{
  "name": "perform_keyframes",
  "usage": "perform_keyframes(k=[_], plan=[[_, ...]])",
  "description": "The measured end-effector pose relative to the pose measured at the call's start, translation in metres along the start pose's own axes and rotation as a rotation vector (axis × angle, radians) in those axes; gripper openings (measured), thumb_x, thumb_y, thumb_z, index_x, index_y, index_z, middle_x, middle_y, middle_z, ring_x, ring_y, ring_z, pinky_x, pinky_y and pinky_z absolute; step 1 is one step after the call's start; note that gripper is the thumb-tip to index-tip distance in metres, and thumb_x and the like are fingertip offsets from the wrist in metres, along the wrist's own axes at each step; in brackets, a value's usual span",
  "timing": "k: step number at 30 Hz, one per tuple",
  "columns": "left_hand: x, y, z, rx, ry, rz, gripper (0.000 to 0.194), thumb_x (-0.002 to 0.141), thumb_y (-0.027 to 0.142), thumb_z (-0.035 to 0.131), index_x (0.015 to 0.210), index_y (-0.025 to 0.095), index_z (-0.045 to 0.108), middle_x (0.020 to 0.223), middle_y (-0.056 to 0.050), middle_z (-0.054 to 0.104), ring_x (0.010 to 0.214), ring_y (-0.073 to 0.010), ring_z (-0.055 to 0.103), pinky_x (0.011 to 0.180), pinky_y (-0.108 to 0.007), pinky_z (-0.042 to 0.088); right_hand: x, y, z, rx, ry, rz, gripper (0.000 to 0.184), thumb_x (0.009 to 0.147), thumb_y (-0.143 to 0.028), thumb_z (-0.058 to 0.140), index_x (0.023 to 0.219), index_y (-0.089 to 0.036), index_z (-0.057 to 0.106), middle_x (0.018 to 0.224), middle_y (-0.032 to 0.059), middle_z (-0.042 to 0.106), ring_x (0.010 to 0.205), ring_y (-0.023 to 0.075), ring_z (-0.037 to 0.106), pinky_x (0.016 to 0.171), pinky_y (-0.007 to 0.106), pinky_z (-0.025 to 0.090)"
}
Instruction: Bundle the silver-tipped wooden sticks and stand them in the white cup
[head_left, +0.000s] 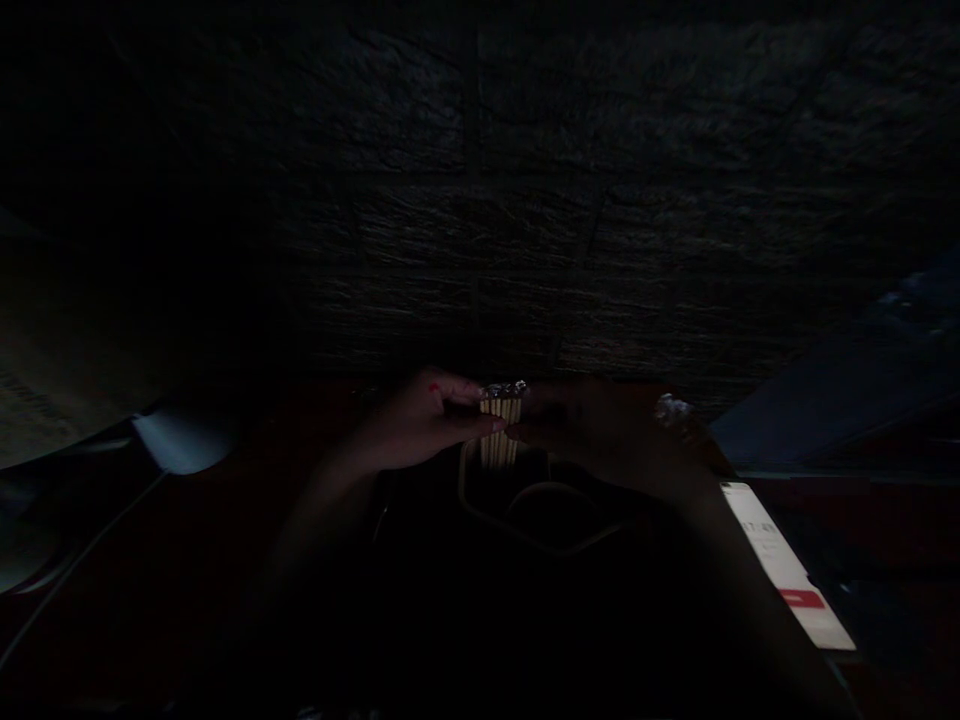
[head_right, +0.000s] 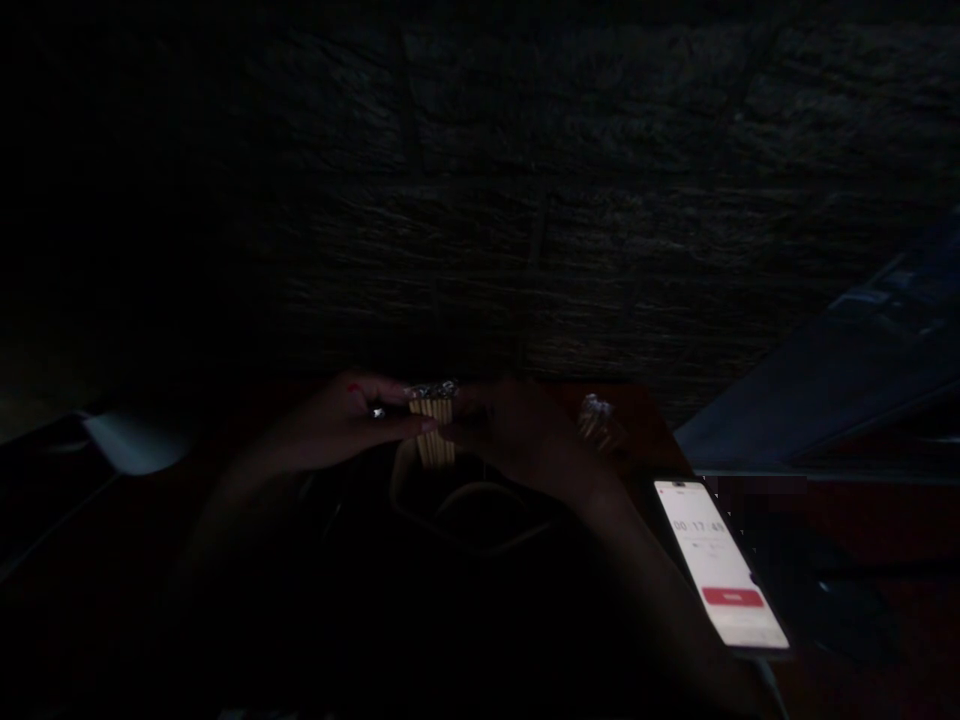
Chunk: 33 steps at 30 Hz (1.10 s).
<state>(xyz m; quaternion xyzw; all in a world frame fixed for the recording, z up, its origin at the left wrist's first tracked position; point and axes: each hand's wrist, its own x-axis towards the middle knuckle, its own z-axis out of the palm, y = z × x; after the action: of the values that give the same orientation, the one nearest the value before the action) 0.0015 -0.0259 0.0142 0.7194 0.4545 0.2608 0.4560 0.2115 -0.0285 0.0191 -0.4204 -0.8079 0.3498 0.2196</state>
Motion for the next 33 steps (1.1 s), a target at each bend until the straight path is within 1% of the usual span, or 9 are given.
perform_keyframes(k=[5, 9, 14, 18, 23, 26, 29, 33], plan=[[0.0011, -0.0022, 0.0, 0.009, 0.013, 0.0, 0.028, 0.078, 0.03, 0.068, 0.102, 0.016, 0.072, 0.1, -0.005, 0.075, 0.093, -0.0195, 0.068, 0.081, -0.027, 0.052, -0.0006, 0.0017, -0.0001, -0.022, 0.009, 0.012, 0.018, 0.086, -0.033, 0.061, 0.094, -0.021, 0.071, 0.089, 0.002, 0.074, 0.077, 0.0167, 0.068, 0.065, 0.025, 0.046], [0.0015, -0.0019, -0.0013, 0.035, -0.016, 0.003, 0.028, 0.08, 0.032, 0.066, 0.103, 0.017, 0.072, 0.098, -0.004, 0.075, 0.091, -0.0184, 0.069, 0.078, -0.026, 0.051, 0.0004, 0.0047, 0.0013, 0.005, -0.01, -0.008, 0.016, 0.086, -0.031, 0.06, 0.094, -0.021, 0.071, 0.088, 0.0013, 0.074, 0.079, 0.0161, 0.068, 0.067, 0.025, 0.047], [0.0009, -0.0008, -0.0014, 0.034, -0.022, 0.031, 0.024, 0.081, 0.032, 0.066, 0.098, 0.017, 0.073, 0.094, -0.003, 0.075, 0.088, -0.0173, 0.068, 0.075, -0.024, 0.051, 0.0004, 0.0051, 0.0014, 0.025, -0.015, -0.006, 0.018, 0.086, -0.03, 0.061, 0.1, -0.023, 0.07, 0.092, 0.0006, 0.074, 0.08, 0.016, 0.068, 0.067, 0.025, 0.047], [0.0005, -0.0012, -0.0013, 0.042, -0.015, 0.043, 0.023, 0.081, 0.032, 0.065, 0.097, 0.017, 0.073, 0.093, -0.004, 0.075, 0.087, -0.0176, 0.068, 0.074, -0.025, 0.051, -0.0002, 0.0034, 0.0007, 0.011, -0.007, 0.003, 0.015, 0.086, -0.03, 0.061, 0.092, -0.022, 0.071, 0.09, 0.0013, 0.074, 0.08, 0.0163, 0.068, 0.068, 0.025, 0.047], [0.0002, -0.0001, -0.0014, 0.057, -0.019, 0.052, 0.024, 0.081, 0.031, 0.065, 0.099, 0.017, 0.073, 0.093, -0.003, 0.075, 0.087, -0.0182, 0.068, 0.075, -0.026, 0.051, -0.0011, 0.0017, -0.001, 0.0, -0.01, 0.005, 0.014, 0.085, -0.029, 0.061, 0.093, -0.023, 0.071, 0.091, 0.0004, 0.074, 0.08, 0.016, 0.068, 0.068, 0.025, 0.048], [0.0, 0.0004, -0.001, 0.043, -0.022, 0.054, 0.024, 0.081, 0.031, 0.065, 0.099, 0.017, 0.073, 0.092, -0.003, 0.075, 0.086, -0.0181, 0.068, 0.073, -0.026, 0.052, -0.0016, 0.001, -0.001, 0.001, -0.003, 0.008, 0.014, 0.085, -0.029, 0.061, 0.093, -0.022, 0.071, 0.091, 0.0006, 0.075, 0.08, 0.0162, 0.068, 0.068, 0.025, 0.048], [-0.0002, -0.0001, -0.0011, 0.042, -0.027, 0.047, 0.024, 0.081, 0.03, 0.065, 0.1, 0.017, 0.073, 0.095, -0.003, 0.075, 0.088, -0.018, 0.068, 0.075, -0.026, 0.051, -0.0018, 0.0, -0.0009, 0.008, 0.006, -0.005, 0.015, 0.085, -0.028, 0.062, 0.095, -0.023, 0.072, 0.092, 0.0008, 0.075, 0.081, 0.0166, 0.068, 0.069, 0.025, 0.048], [-0.0002, -0.0021, -0.0018, 0.082, -0.018, 0.028, 0.024, 0.079, 0.028, 0.066, 0.098, 0.016, 0.073, 0.091, -0.004, 0.075, 0.083, -0.0172, 0.067, 0.072, -0.025, 0.05, -0.0017, -0.0016, -0.0019, -0.029, -0.008, -0.005, 0.014, 0.086, -0.027, 0.06, 0.09, -0.021, 0.072, 0.087, 0.0009, 0.074, 0.077, 0.016, 0.068, 0.066, 0.025, 0.047]])
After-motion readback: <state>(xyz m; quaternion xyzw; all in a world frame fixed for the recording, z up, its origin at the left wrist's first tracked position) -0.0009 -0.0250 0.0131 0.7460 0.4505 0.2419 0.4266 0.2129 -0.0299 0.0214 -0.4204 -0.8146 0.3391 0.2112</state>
